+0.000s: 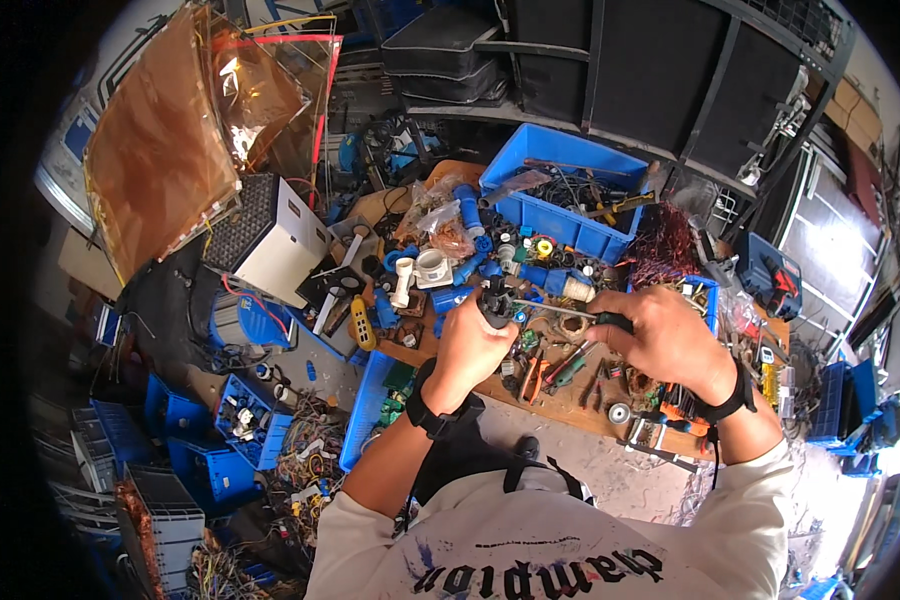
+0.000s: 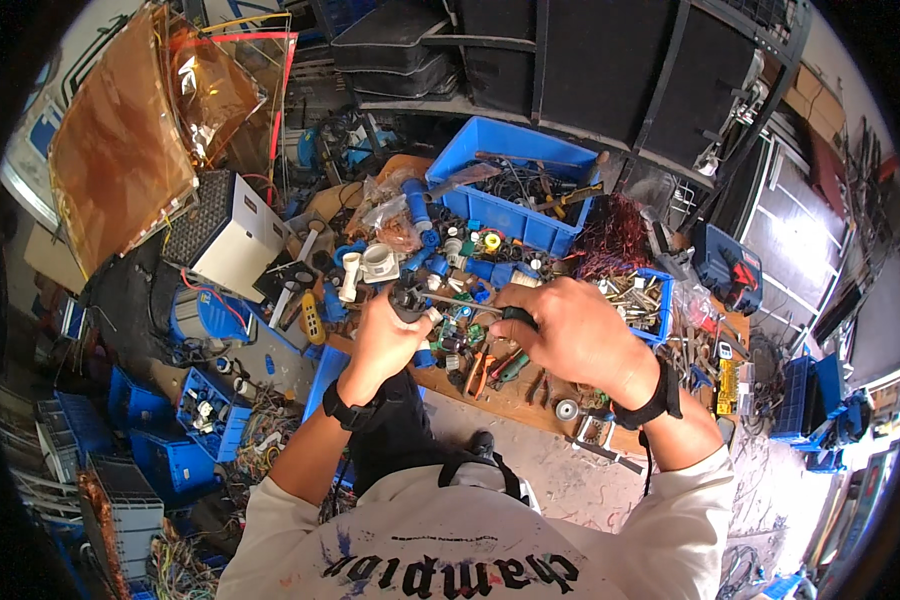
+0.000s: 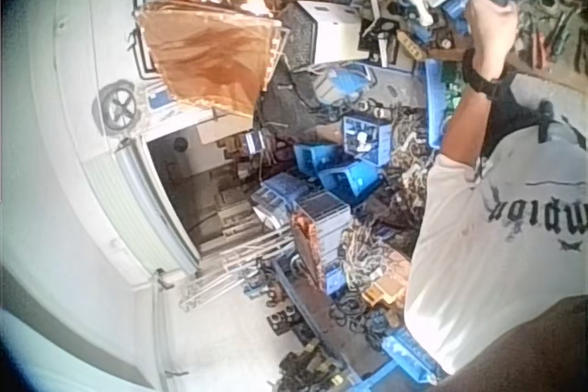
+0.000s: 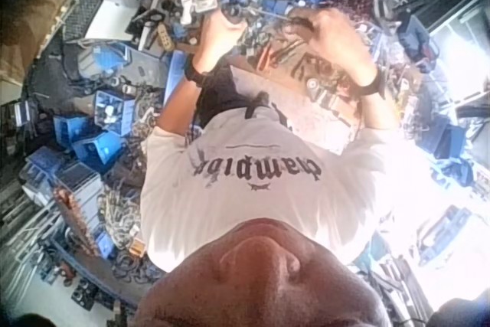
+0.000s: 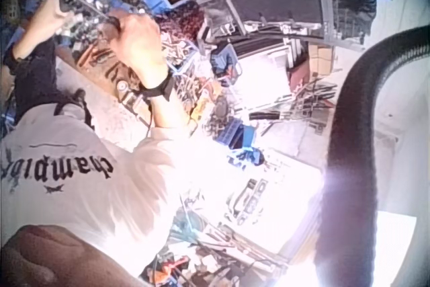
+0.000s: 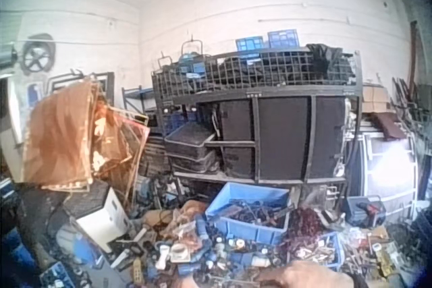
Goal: The person uses a screwdriver to pry open a black electrical connector, removes a small internal component, and then reassembles the connector. They handle a wire and a small metal piece during the process.
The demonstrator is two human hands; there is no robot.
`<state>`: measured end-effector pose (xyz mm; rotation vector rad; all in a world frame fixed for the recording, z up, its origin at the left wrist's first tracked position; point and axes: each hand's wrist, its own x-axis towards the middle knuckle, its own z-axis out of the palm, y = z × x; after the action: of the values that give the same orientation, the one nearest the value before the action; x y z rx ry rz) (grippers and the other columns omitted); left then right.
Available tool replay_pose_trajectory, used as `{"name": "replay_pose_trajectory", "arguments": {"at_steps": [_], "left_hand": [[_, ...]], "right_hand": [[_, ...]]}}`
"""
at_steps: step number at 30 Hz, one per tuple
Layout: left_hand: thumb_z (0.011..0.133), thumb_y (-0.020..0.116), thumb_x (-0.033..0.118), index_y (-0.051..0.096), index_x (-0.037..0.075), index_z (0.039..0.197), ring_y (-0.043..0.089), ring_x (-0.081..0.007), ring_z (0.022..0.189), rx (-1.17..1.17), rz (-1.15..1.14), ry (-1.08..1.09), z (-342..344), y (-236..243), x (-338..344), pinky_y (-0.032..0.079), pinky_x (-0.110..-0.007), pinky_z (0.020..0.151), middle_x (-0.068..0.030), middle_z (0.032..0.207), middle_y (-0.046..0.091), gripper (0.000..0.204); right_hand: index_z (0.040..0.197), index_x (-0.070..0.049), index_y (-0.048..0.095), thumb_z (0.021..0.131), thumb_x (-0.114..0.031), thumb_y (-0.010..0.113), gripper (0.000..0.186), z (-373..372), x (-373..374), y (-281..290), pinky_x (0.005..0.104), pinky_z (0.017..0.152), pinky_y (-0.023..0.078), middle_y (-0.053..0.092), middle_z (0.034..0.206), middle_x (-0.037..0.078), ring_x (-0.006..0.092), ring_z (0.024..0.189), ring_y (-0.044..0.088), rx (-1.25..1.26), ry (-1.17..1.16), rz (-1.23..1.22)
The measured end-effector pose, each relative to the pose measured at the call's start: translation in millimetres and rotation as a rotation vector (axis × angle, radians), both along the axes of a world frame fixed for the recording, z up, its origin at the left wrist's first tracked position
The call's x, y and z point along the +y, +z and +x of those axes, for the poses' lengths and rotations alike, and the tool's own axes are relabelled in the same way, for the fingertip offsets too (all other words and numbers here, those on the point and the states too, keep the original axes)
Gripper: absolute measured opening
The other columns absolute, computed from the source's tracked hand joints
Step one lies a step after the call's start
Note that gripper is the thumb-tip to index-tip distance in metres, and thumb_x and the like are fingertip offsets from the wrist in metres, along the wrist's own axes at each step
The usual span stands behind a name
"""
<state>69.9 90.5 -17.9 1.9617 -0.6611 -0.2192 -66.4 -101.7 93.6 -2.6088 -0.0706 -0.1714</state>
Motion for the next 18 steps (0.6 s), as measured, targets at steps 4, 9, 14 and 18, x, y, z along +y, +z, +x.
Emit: {"name": "replay_pose_trajectory", "arguments": {"at_steps": [4, 9, 14, 18], "left_hand": [[0.076, 0.066, 0.002, 0.060, -0.001, 0.092, 0.056, -0.0093, 0.068, 0.038, -0.053, -0.063, 0.2, -8.4, 1.7, 0.047, -0.028, 0.062, -0.0036, 0.074, 0.062, 0.018], [0.075, 0.064, 0.005, 0.060, -0.002, 0.089, 0.056, -0.0147, 0.061, 0.035, -0.095, -0.142, 3.2, -15.3, 3.3, 0.047, -0.031, 0.059, -0.0084, 0.068, 0.060, 0.016], [0.076, 0.065, 0.005, 0.060, -0.001, 0.089, 0.054, -0.0109, 0.060, 0.197, -0.111, -0.125, 5.0, -14.0, 0.5, 0.046, -0.030, 0.058, -0.0058, 0.066, 0.060, 0.015], [0.080, 0.067, 0.008, 0.061, 0.001, 0.087, 0.053, -0.0087, 0.060, 0.204, -0.233, -0.070, -1.3, -0.7, -6.9, 0.045, -0.028, 0.057, 0.0001, 0.067, 0.060, 0.012]], "right_hand": [[0.093, -0.007, 0.067, 0.084, -0.025, 0.066, 0.020, 4.2, -9.2, 5.0, 0.0456, 0.063, 0.048, 0.062, 0.070, 0.018, 0.0379, 0.071, 0.062, 0.010, 0.057, -0.033], [0.092, -0.008, 0.067, 0.084, -0.027, 0.066, 0.021, 12.7, -23.2, 6.8, 0.0453, 0.064, 0.048, 0.062, 0.068, 0.017, 0.0377, 0.071, 0.062, 0.009, 0.119, -0.054], [0.094, -0.008, 0.066, 0.084, -0.027, 0.067, 0.021, 11.1, -15.5, -3.1, 0.0455, 0.062, 0.048, 0.062, 0.069, 0.017, 0.0375, 0.069, 0.062, -0.004, 0.072, 0.006], [0.099, -0.006, 0.063, 0.086, -0.025, 0.065, 0.023, -5.1, 11.8, -10.8, 0.0479, 0.060, 0.048, 0.063, 0.070, 0.019, 0.0391, 0.068, 0.062, -0.066, -0.032, -0.033]]}}
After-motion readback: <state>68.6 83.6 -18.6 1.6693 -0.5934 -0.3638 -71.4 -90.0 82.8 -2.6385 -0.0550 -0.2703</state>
